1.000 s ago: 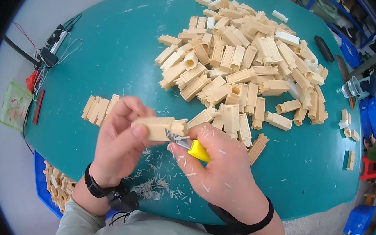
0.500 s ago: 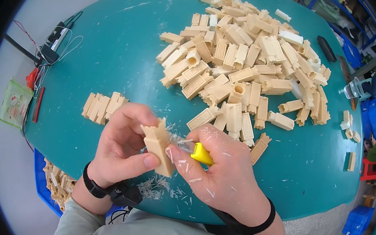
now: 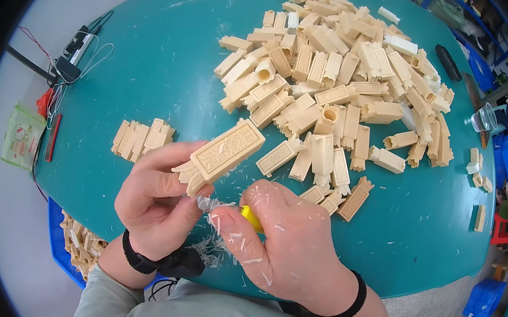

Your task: The person uses a yellow utility knife to shave and shape small rectangular wooden blocks. They repeatedly pick up blocks from a large pile on a green table, carve the edges and corners, and place the finished pieces into a blue bin. Wood shavings accumulate on the table during the process.

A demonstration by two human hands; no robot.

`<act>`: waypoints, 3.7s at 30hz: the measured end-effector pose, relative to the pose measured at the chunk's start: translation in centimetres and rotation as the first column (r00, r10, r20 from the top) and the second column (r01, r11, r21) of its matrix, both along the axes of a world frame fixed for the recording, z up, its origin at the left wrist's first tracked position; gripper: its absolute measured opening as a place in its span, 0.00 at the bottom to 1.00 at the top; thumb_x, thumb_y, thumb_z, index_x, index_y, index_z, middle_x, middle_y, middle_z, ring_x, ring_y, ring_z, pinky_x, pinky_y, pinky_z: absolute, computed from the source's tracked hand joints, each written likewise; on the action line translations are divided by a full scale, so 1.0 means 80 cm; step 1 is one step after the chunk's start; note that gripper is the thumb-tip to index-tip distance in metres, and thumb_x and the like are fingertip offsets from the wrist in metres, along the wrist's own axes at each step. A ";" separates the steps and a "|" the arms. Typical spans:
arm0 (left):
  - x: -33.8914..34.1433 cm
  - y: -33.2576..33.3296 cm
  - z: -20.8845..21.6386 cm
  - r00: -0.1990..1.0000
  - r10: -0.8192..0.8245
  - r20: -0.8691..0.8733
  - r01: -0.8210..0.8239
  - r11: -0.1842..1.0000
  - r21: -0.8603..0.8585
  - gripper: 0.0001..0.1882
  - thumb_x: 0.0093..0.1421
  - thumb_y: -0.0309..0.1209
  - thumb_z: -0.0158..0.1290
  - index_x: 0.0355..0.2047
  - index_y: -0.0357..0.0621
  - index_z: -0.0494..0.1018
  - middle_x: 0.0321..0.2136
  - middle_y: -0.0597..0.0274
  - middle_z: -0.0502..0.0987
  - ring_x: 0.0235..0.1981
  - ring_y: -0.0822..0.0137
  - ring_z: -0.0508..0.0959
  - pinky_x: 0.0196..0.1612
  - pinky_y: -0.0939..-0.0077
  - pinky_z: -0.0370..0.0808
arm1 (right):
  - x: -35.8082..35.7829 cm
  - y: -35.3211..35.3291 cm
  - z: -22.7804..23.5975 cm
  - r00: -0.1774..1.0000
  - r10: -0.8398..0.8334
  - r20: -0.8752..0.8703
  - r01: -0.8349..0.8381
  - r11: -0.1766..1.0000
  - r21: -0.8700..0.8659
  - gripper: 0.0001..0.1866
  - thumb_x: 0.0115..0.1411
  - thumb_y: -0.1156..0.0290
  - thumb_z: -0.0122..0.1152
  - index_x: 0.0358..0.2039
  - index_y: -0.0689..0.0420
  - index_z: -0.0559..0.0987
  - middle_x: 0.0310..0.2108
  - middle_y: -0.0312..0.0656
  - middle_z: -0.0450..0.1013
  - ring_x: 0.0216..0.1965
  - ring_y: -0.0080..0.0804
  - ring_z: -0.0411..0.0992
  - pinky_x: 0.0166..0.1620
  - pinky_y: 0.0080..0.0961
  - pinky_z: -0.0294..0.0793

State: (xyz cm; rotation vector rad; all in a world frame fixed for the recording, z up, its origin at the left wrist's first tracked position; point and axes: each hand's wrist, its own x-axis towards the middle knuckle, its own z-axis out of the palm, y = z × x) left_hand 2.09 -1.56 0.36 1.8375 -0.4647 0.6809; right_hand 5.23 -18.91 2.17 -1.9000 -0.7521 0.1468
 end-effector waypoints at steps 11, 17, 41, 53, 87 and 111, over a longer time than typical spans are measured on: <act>-0.004 0.000 -0.003 0.998 0.037 0.057 -0.043 0.994 0.104 0.13 0.47 0.14 0.55 0.32 0.38 0.68 0.44 0.39 0.68 0.40 0.56 0.76 0.37 0.72 0.77 | -0.001 0.003 -0.002 1.000 0.003 0.027 -0.003 1.000 0.006 0.15 0.55 0.63 0.58 0.22 0.60 0.68 0.17 0.43 0.64 0.17 0.41 0.65 0.18 0.30 0.61; -0.008 0.002 -0.003 0.997 0.051 0.066 -0.063 0.981 0.182 0.14 0.47 0.11 0.52 0.33 0.37 0.67 0.45 0.37 0.67 0.37 0.58 0.77 0.34 0.73 0.78 | 0.001 0.003 -0.004 0.993 -0.035 0.114 0.040 0.998 -0.039 0.15 0.54 0.62 0.59 0.22 0.60 0.68 0.17 0.42 0.64 0.16 0.40 0.65 0.17 0.30 0.61; 0.001 -0.008 -0.006 0.994 -0.017 -0.106 -0.007 0.976 -0.219 0.11 0.49 0.17 0.53 0.33 0.37 0.65 0.35 0.48 0.73 0.32 0.65 0.77 0.33 0.79 0.74 | 0.006 -0.005 0.002 0.993 -0.111 0.041 0.108 0.991 0.080 0.13 0.55 0.65 0.57 0.22 0.61 0.70 0.16 0.42 0.65 0.16 0.33 0.65 0.20 0.23 0.63; 0.016 0.022 0.001 0.703 0.703 -0.104 -0.266 0.395 0.879 0.12 0.45 0.32 0.59 0.30 0.45 0.72 0.32 0.59 0.73 0.32 0.60 0.73 0.30 0.68 0.70 | 0.022 -0.023 0.009 0.952 -0.272 -0.139 0.298 0.927 0.226 0.10 0.60 0.70 0.51 0.27 0.64 0.73 0.16 0.34 0.63 0.19 0.16 0.59 0.22 0.16 0.60; -0.002 -0.005 0.008 0.834 -0.427 -0.350 0.174 0.805 -0.567 0.23 0.54 0.18 0.52 0.50 0.38 0.59 0.39 0.60 0.70 0.39 0.72 0.74 0.40 0.78 0.73 | 0.013 -0.008 0.006 0.980 -0.033 -0.195 0.045 0.997 0.057 0.13 0.51 0.67 0.63 0.32 0.60 0.72 0.22 0.38 0.70 0.22 0.22 0.67 0.26 0.18 0.66; -0.003 -0.006 0.000 0.901 -0.400 -0.166 0.224 0.758 -0.612 0.11 0.52 0.12 0.49 0.37 0.32 0.67 0.44 0.44 0.70 0.38 0.67 0.76 0.38 0.77 0.76 | 0.009 -0.005 0.000 0.981 -0.135 -0.137 0.166 0.954 0.248 0.20 0.45 0.73 0.69 0.36 0.60 0.70 0.29 0.38 0.70 0.29 0.20 0.67 0.33 0.16 0.67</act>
